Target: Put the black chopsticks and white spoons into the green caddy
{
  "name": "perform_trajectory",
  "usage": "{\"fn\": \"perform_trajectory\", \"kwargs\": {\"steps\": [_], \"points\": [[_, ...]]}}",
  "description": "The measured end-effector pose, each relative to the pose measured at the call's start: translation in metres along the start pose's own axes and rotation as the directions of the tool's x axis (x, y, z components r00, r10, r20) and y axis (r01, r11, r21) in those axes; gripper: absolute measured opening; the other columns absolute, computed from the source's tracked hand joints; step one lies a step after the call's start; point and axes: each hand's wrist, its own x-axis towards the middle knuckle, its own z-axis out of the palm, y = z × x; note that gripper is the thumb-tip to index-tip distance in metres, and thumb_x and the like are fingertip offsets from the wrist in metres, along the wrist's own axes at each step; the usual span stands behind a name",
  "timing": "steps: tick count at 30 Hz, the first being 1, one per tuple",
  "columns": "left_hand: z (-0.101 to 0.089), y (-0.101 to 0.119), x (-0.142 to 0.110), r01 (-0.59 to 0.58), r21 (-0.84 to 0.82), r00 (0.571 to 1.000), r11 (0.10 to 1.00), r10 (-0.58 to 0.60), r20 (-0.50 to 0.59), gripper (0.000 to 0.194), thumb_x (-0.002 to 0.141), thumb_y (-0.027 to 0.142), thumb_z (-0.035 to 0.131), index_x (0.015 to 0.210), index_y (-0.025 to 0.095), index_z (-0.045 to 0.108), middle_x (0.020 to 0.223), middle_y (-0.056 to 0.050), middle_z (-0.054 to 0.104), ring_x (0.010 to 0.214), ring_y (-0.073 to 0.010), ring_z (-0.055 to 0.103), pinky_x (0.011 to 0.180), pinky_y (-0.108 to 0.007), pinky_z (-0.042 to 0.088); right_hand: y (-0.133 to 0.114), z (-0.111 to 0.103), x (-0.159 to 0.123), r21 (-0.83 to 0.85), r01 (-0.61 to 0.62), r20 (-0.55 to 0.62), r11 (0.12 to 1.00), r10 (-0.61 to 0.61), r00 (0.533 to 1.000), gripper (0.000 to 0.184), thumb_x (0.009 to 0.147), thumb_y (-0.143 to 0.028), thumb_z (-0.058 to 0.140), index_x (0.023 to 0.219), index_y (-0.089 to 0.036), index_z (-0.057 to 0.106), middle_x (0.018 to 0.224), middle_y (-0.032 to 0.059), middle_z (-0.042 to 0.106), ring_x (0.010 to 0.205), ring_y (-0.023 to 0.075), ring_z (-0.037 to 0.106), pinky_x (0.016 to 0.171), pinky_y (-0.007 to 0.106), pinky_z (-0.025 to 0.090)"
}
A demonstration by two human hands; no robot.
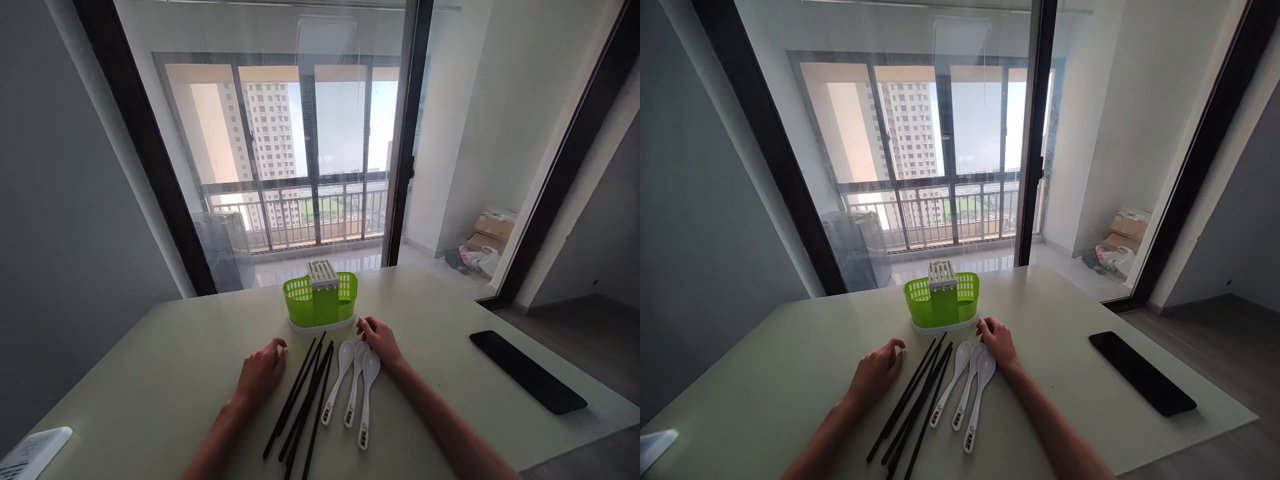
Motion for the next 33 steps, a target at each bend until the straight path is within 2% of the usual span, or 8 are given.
{"fn": "perform_trajectory", "kwargs": {"steps": [25, 33], "points": [[-0.0017, 0.0015, -0.0006, 0.004, 0.004, 1.0, 1.0, -0.004, 0.006, 0.026, 0.103, 0.032, 0.037, 0.115, 0.023, 0.058, 0.086, -0.002, 0.071, 0.077, -0.0183, 0.068, 0.067, -0.027, 0.038, -0.0016, -0.0011, -0.0001, -0.007, -0.001, 0.002, 1.0, 0.001, 1.0, 0.048, 0.091, -0.063, 0.043, 0.078, -0.022, 0.066, 0.073, 0.005, 0.075, 0.062, 0.0205, 0.067, 0.065, 0.03, 0.05], [-0.0036, 0.0031, -0.0002, 0.025, 0.002, 0.999, 1.0, -0.025, 0.031, 0.027, 0.102, 0.032, 0.036, 0.117, 0.023, 0.058, 0.088, -0.002, 0.072, 0.08, -0.0184, 0.069, 0.069, -0.027, 0.039, -0.0006, -0.0004, 0.0001, -0.013, -0.001, -0.002, 1.0, 0.001, 1.0, 0.053, 0.09, -0.068, 0.042, 0.077, -0.023, 0.066, 0.073, 0.0057, 0.075, 0.061, 0.0207, 0.066, 0.064, 0.03, 0.049]]}}
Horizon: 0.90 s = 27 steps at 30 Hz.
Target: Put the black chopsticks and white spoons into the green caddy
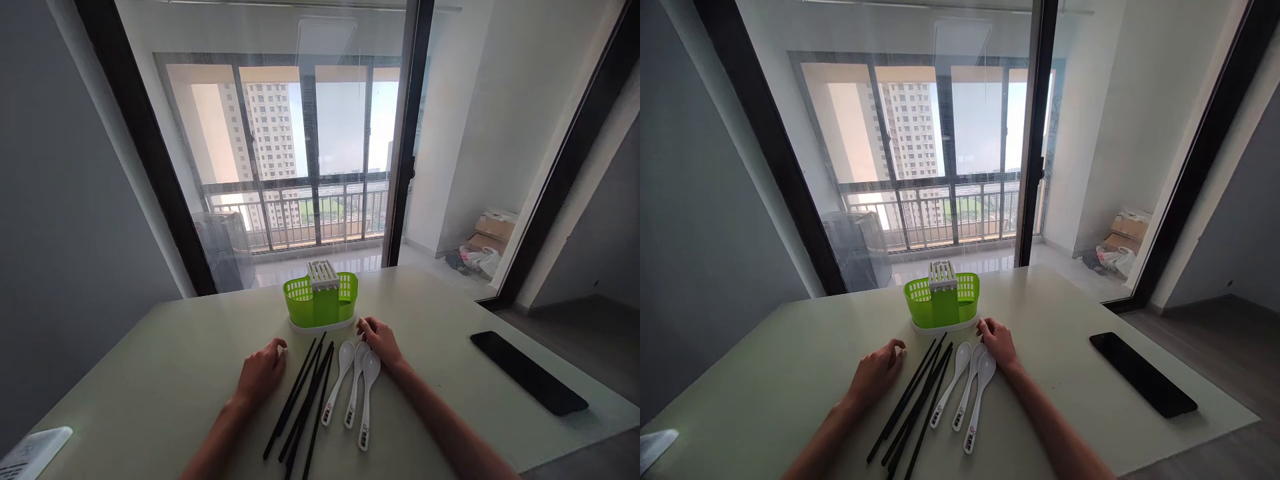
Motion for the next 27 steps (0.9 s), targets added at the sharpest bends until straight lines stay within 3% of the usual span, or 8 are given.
{"fn": "perform_trajectory", "kwargs": {"steps": [27], "points": [[0.0033, 0.0053, -0.002, -0.043, -0.025, 0.999, 0.999, 0.043, 0.01, 0.027, 0.103, 0.034, 0.036, 0.113, 0.024, 0.059, 0.088, -0.002, 0.072, 0.08, -0.0186, 0.069, 0.069, -0.027, 0.039, -0.0023, -0.0005, -0.0009, -0.01, 0.01, -0.003, 1.0, -0.01, 1.0, 0.051, 0.091, -0.065, 0.042, 0.077, -0.023, 0.067, 0.073, 0.0052, 0.075, 0.062, 0.0211, 0.067, 0.065, 0.03, 0.05]]}}
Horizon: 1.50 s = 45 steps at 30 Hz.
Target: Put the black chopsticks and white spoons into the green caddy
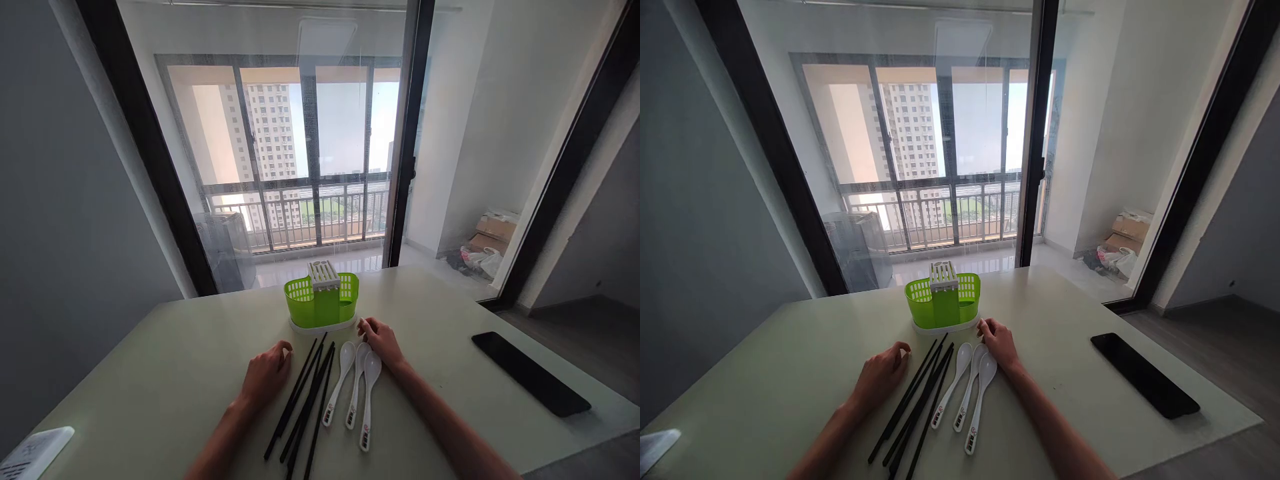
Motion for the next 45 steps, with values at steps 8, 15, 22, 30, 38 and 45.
{"fn": "perform_trajectory", "kwargs": {"steps": [8, 15, 22, 30, 38, 45], "points": [[-0.004, 0.009, -0.006, -0.139, -0.072, 0.989, 0.988, 0.142, 0.032, 0.041, 0.101, 0.056, 0.041, 0.085, 0.023, 0.058, 0.083, -0.001, 0.07, 0.07, -0.0164, 0.062, 0.068, -0.027, 0.039, 0.002, 0.001, 0.001, -0.003, -0.006, 0.004, 1.0, 0.006, 1.0, 0.049, 0.091, -0.062, 0.042, 0.078, -0.023, 0.067, 0.074, 0.0052, 0.075, 0.063, 0.0212, 0.067, 0.065, 0.03, 0.05], [-0.008, 0.014, -0.01, -0.195, -0.047, 0.98, 0.98, 0.197, 0.042, 0.034, 0.09, 0.055, 0.059, 0.081, 0.022, 0.056, 0.089, -0.001, 0.069, 0.072, -0.0157, 0.061, 0.069, -0.027, 0.041, 0.003, 0.001, 0.001, -0.004, -0.007, 0.005, 1.0, 0.007, 1.0, 0.049, 0.091, -0.063, 0.041, 0.079, -0.023, 0.067, 0.074, 0.0051, 0.075, 0.063, 0.0216, 0.067, 0.066, 0.03, 0.049], [-0.007, 0.013, -0.009, -0.195, -0.045, 0.98, 0.98, 0.197, 0.04, 0.024, 0.089, 0.046, 0.057, 0.086, 0.022, 0.059, 0.088, -0.001, 0.069, 0.071, -0.0157, 0.06, 0.067, -0.027, 0.04, 0.002, 0.0, 0.0, 0.001, 0.0, 0.006, 1.0, 0.0, 1.0, 0.05, 0.092, -0.063, 0.043, 0.078, -0.022, 0.067, 0.074, 0.0044, 0.075, 0.062, 0.0205, 0.067, 0.064, 0.03, 0.049], [-0.007, 0.015, -0.01, -0.153, -0.056, 0.988, 0.987, 0.154, 0.025, 0.012, 0.088, 0.033, 0.055, 0.092, 0.024, 0.06, 0.085, 0.0, 0.069, 0.071, -0.0169, 0.061, 0.068, -0.027, 0.038, 0.002, 0.0, 0.0, 0.004, 0.002, 0.005, 1.0, -0.002, 1.0, 0.049, 0.092, -0.062, 0.042, 0.078, -0.022, 0.067, 0.073, 0.0043, 0.074, 0.062, 0.0203, 0.066, 0.065, 0.029, 0.048], [-0.007, 0.015, -0.007, -0.133, -0.082, 0.99, 0.988, 0.136, 0.025, 0.02, 0.091, 0.041, 0.057, 0.098, 0.023, 0.062, 0.093, -0.001, 0.068, 0.077, -0.0178, 0.063, 0.071, -0.028, 0.041, 0.002, 0.001, 0.0, 0.004, 0.004, -0.003, 1.0, -0.004, 1.0, 0.049, 0.091, -0.063, 0.043, 0.078, -0.022, 0.067, 0.073, 0.0048, 0.075, 0.061, 0.0204, 0.067, 0.064, 0.029, 0.049], [-0.003, 0.011, -0.006, -0.159, -0.049, 0.987, 0.986, 0.158, -0.023, 0.018, 0.097, 0.039, 0.053, 0.096, 0.024, 0.062, 0.101, -0.001, 0.067, 0.084, -0.0192, 0.067, 0.073, -0.029, 0.044, 0.002, 0.0, -0.001, 0.005, 0.006, -0.001, 1.0, -0.006, 1.0, 0.048, 0.092, -0.062, 0.042, 0.078, -0.022, 0.066, 0.072, 0.0036, 0.074, 0.061, 0.0196, 0.066, 0.064, 0.029, 0.049]]}}
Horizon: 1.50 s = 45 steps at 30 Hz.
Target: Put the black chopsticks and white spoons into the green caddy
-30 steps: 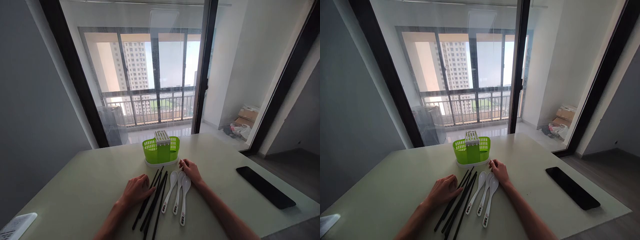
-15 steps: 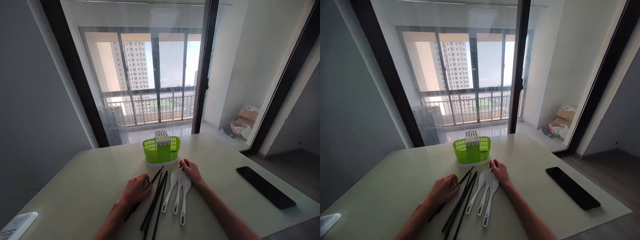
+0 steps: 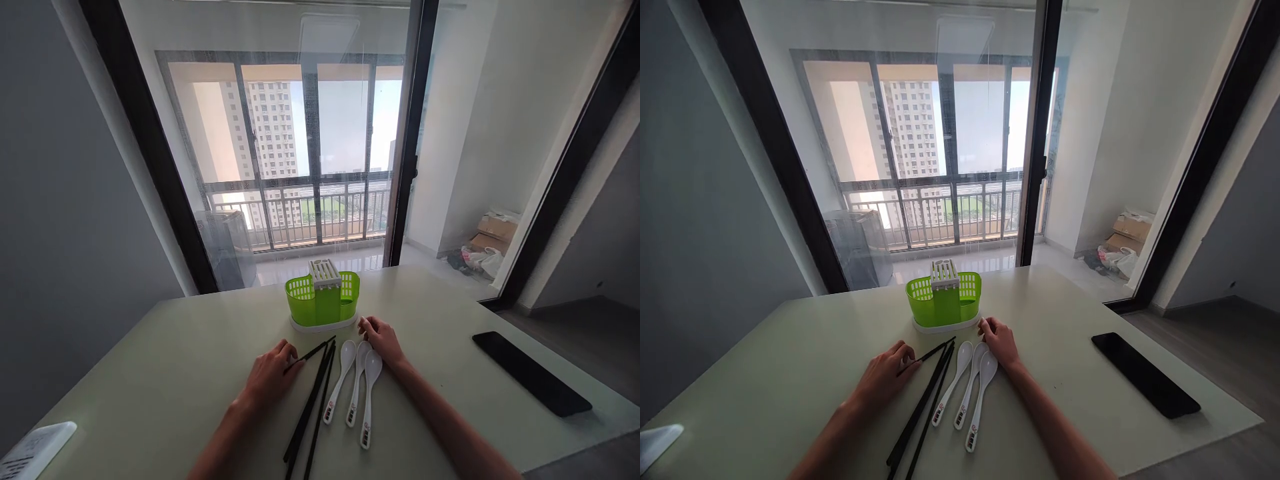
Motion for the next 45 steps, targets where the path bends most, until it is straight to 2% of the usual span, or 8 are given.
{"fn": "perform_trajectory", "kwargs": {"steps": [7, 20, 25, 30, 34, 38, 41, 45], "points": [[0.009, -0.006, 0.004, 0.023, 0.142, 0.992, 0.99, -0.005, -0.126, 0.008, 0.097, 0.025, 0.059, 0.098, 0.02, 0.066, 0.107, -0.006, 0.068, 0.101, -0.0251, 0.065, 0.09, -0.038, 0.047, -0.001, 0.0, 0.0, -0.003, -0.007, -0.002, 1.0, 0.007, 1.0, 0.049, 0.091, -0.063, 0.043, 0.077, -0.023, 0.067, 0.072, 0.0043, 0.074, 0.061, 0.0204, 0.067, 0.064, 0.029, 0.049], [0.014, -0.008, 0.004, 0.0, 0.266, 0.987, 0.964, 0.043, -0.155, 0.014, 0.1, 0.023, 0.054, 0.096, 0.018, 0.066, 0.102, -0.008, 0.069, 0.097, -0.026, 0.064, 0.088, -0.04, 0.048, -0.002, 0.0, 0.0, 0.002, -0.008, 0.001, 1.0, 0.008, 1.0, 0.052, 0.09, -0.066, 0.042, 0.077, -0.022, 0.067, 0.072, 0.0049, 0.075, 0.061, 0.0204, 0.066, 0.063, 0.029, 0.049], [0.009, -0.001, 0.001, 0.029, 0.113, 0.977, 0.993, -0.004, -0.213, 0.017, 0.101, 0.031, 0.051, 0.1, 0.024, 0.067, 0.1, -0.005, 0.075, 0.09, -0.0247, 0.069, 0.083, -0.036, 0.049, -0.003, -0.001, 0.0, -0.006, -0.007, 0.001, 1.0, 0.007, 1.0, 0.051, 0.091, -0.065, 0.042, 0.076, -0.023, 0.067, 0.071, 0.0047, 0.074, 0.061, 0.0207, 0.066, 0.064, 0.03, 0.05], [0.001, 0.01, -0.001, -0.032, -0.236, 0.94, 0.971, -0.051, -0.338, 0.021, 0.098, 0.042, 0.054, 0.098, 0.027, 0.069, 0.097, -0.001, 0.078, 0.086, -0.022, 0.074, 0.08, -0.032, 0.054, -0.001, -0.001, 0.0, -0.011, -0.004, 0.005, 1.0, 0.004, 1.0, 0.053, 0.091, -0.067, 0.041, 0.077, -0.023, 0.067, 0.072, 0.0048, 0.075, 0.061, 0.0211, 0.067, 0.064, 0.03, 0.05], [-0.014, 0.023, -0.001, -0.11, -0.537, 0.892, 0.836, -0.155, -0.424, 0.019, 0.092, 0.044, 0.062, 0.093, 0.025, 0.067, 0.088, 0.0, 0.08, 0.085, -0.0205, 0.076, 0.084, -0.032, 0.058, 0.0, -0.001, 0.0, -0.011, -0.003, 0.006, 1.0, 0.003, 1.0, 0.053, 0.091, -0.066, 0.041, 0.078, -0.023, 0.067, 0.073, 0.0051, 0.075, 0.062, 0.0211, 0.067, 0.065, 0.03, 0.05], [-0.029, 0.035, 0.0, -0.156, -0.75, 0.857, 0.643, -0.289, -0.426, 0.019, 0.092, 0.043, 0.061, 0.094, 0.023, 0.062, 0.088, -0.002, 0.08, 0.086, -0.0215, 0.077, 0.087, -0.037, 0.061, -0.001, -0.001, 0.0, -0.008, -0.002, 0.007, 1.0, 0.002, 1.0, 0.05, 0.092, -0.064, 0.042, 0.078, -0.023, 0.067, 0.073, 0.0049, 0.075, 0.063, 0.0209, 0.067, 0.065, 0.03, 0.05], [-0.034, 0.04, 0.001, -0.195, -0.82, 0.84, 0.539, -0.34, -0.424, 0.022, 0.092, 0.044, 0.062, 0.093, 0.022, 0.059, 0.087, -0.004, 0.08, 0.086, -0.0234, 0.078, 0.087, -0.04, 0.063, -0.002, -0.001, 0.0, -0.003, -0.002, 0.009, 1.0, 0.002, 1.0, 0.05, 0.092, -0.063, 0.042, 0.077, -0.023, 0.066, 0.073, 0.0043, 0.074, 0.062, 0.0203, 0.067, 0.064, 0.029, 0.05], [-0.033, 0.042, 0.001, -0.207, -0.833, 0.845, 0.513, -0.336, -0.416, 0.024, 0.091, 0.043, 0.066, 0.094, 0.02, 0.059, 0.087, -0.006, 0.081, 0.086, -0.0245, 0.079, 0.088, -0.041, 0.063, -0.003, -0.001, 0.0, -0.005, -0.004, 0.003, 1.0, 0.004, 1.0, 0.049, 0.092, -0.063, 0.043, 0.077, -0.022, 0.067, 0.072, 0.004, 0.074, 0.061, 0.0202, 0.066, 0.064, 0.029, 0.05]]}}
